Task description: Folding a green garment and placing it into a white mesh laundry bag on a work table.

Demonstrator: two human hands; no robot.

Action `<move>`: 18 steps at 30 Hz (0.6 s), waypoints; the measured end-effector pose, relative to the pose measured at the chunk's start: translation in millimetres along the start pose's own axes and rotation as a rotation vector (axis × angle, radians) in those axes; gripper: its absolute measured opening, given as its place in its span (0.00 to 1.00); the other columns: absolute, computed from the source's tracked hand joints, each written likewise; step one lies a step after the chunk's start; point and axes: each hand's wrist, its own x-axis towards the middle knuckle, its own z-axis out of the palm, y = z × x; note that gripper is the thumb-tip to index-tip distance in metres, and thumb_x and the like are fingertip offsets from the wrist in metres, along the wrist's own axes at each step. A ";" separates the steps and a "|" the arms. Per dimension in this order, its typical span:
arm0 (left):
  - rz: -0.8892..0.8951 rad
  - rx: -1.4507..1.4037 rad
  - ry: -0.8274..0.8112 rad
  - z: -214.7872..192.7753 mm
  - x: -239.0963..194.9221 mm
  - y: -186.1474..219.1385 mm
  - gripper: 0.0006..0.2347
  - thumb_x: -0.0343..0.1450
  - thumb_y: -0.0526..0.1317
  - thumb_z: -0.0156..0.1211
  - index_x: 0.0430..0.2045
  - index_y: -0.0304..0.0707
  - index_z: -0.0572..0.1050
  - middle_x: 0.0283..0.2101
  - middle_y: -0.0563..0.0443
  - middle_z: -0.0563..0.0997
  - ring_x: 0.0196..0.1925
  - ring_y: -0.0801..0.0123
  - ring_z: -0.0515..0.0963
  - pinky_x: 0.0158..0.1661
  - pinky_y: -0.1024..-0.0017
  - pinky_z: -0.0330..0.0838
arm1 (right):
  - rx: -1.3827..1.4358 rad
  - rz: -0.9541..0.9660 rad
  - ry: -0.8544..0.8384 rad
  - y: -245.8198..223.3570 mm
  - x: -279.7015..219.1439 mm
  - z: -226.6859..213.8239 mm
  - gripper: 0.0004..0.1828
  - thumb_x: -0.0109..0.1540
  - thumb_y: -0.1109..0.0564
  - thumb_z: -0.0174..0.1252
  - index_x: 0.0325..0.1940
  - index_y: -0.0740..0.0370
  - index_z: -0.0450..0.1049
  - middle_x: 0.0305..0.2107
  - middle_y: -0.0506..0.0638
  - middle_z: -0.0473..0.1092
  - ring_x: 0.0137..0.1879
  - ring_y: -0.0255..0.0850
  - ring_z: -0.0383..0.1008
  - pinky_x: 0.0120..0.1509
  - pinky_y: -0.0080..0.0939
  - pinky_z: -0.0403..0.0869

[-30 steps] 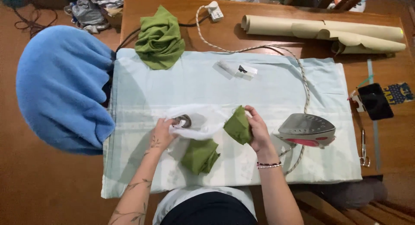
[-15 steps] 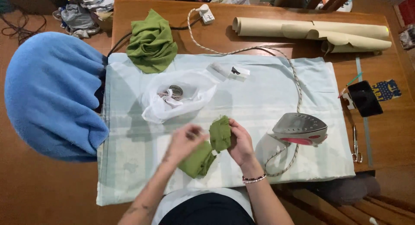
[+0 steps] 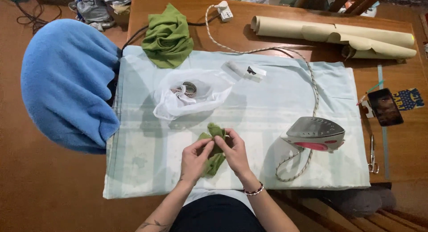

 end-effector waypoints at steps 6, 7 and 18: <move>-0.114 -0.261 -0.006 -8.0 -11.8 18.0 0.15 0.72 0.39 0.61 0.50 0.29 0.78 0.49 0.39 0.82 0.47 0.62 0.80 0.49 0.62 0.78 | 0.302 0.205 0.094 9.5 -0.5 -16.0 0.15 0.68 0.53 0.55 0.52 0.64 0.78 0.38 0.54 0.78 0.44 0.39 0.78 0.52 0.43 0.78; -0.164 -0.353 -0.048 -9.8 -15.3 26.4 0.19 0.72 0.40 0.59 0.55 0.25 0.73 0.56 0.35 0.78 0.51 0.56 0.79 0.53 0.58 0.76 | 0.407 0.256 0.062 6.1 -2.5 -18.4 0.16 0.68 0.52 0.54 0.53 0.64 0.77 0.38 0.55 0.78 0.43 0.41 0.80 0.49 0.42 0.79; -0.250 -0.477 -0.133 -9.0 -21.9 23.4 0.11 0.67 0.35 0.69 0.42 0.36 0.79 0.36 0.54 0.75 0.39 0.68 0.78 0.43 0.71 0.75 | 0.392 0.290 0.035 24.6 -6.1 -25.9 0.15 0.68 0.52 0.55 0.51 0.63 0.77 0.39 0.56 0.79 0.44 0.45 0.81 0.53 0.52 0.79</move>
